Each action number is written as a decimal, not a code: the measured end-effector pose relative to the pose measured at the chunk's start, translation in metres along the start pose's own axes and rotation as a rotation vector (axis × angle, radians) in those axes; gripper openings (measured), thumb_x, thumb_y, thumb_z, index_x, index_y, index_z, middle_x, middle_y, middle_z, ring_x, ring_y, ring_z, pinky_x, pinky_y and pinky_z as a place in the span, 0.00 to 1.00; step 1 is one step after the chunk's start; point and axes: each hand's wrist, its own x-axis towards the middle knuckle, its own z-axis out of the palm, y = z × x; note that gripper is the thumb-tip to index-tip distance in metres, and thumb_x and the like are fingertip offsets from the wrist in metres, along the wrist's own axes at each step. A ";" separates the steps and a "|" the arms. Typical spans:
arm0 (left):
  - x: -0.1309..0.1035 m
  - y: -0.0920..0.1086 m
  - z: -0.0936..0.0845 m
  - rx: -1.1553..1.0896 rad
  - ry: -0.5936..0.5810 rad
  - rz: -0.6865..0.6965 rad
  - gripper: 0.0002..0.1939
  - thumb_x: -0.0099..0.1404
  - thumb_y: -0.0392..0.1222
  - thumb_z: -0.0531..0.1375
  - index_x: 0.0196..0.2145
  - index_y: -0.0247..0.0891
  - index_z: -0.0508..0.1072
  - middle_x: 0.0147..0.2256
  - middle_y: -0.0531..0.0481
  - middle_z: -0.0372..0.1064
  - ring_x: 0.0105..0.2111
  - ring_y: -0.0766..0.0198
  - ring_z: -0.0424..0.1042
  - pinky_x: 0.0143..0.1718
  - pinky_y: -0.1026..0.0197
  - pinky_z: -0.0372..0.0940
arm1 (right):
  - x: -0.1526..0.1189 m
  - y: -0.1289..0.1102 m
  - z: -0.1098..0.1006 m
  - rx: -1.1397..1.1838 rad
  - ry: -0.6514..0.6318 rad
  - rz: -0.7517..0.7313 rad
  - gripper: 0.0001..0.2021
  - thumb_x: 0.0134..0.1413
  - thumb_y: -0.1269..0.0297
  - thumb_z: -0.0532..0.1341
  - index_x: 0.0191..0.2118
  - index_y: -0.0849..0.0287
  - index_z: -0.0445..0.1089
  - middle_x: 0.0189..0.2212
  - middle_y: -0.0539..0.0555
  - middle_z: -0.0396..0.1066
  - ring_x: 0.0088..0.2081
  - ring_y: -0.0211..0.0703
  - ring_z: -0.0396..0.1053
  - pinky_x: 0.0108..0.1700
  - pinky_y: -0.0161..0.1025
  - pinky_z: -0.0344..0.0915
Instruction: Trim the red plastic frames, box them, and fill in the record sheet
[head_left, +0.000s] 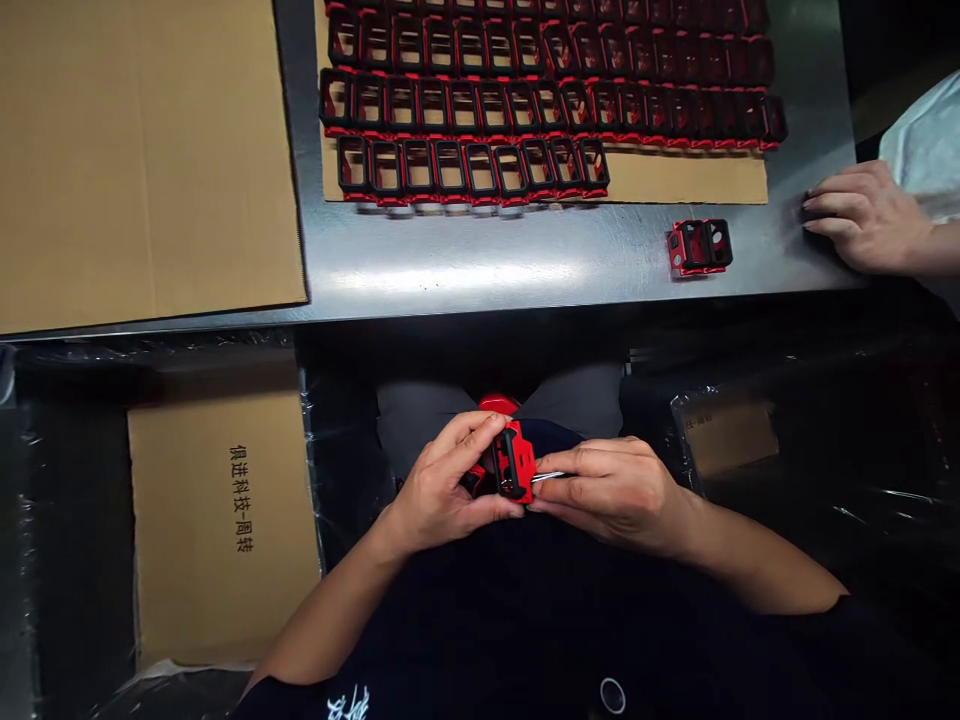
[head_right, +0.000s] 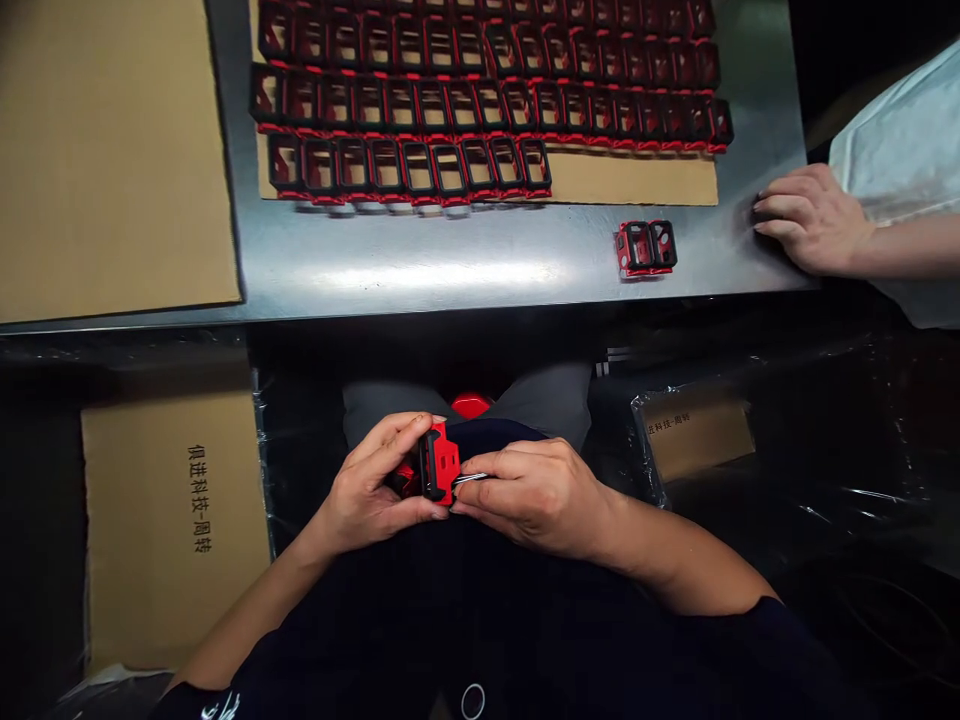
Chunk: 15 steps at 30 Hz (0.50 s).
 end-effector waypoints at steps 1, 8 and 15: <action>0.000 0.001 0.000 0.007 0.005 -0.001 0.47 0.59 0.57 0.68 0.69 0.46 0.55 0.54 0.36 0.69 0.50 0.49 0.74 0.48 0.47 0.75 | 0.000 0.000 0.000 -0.004 -0.005 -0.003 0.05 0.65 0.66 0.64 0.38 0.58 0.77 0.38 0.53 0.80 0.29 0.36 0.75 0.29 0.32 0.71; -0.002 0.003 0.000 0.015 0.035 -0.017 0.48 0.59 0.57 0.68 0.70 0.44 0.52 0.53 0.35 0.69 0.51 0.50 0.73 0.49 0.49 0.74 | 0.000 -0.002 0.003 0.015 -0.043 -0.042 0.05 0.66 0.69 0.62 0.40 0.61 0.75 0.39 0.55 0.80 0.30 0.38 0.75 0.30 0.34 0.71; -0.010 -0.001 0.009 -0.372 0.170 -0.139 0.38 0.61 0.51 0.69 0.65 0.50 0.59 0.58 0.38 0.67 0.43 0.56 0.76 0.44 0.51 0.75 | 0.012 0.026 0.009 0.083 0.230 0.283 0.04 0.62 0.64 0.67 0.41 0.58 0.76 0.34 0.51 0.79 0.29 0.37 0.75 0.33 0.33 0.70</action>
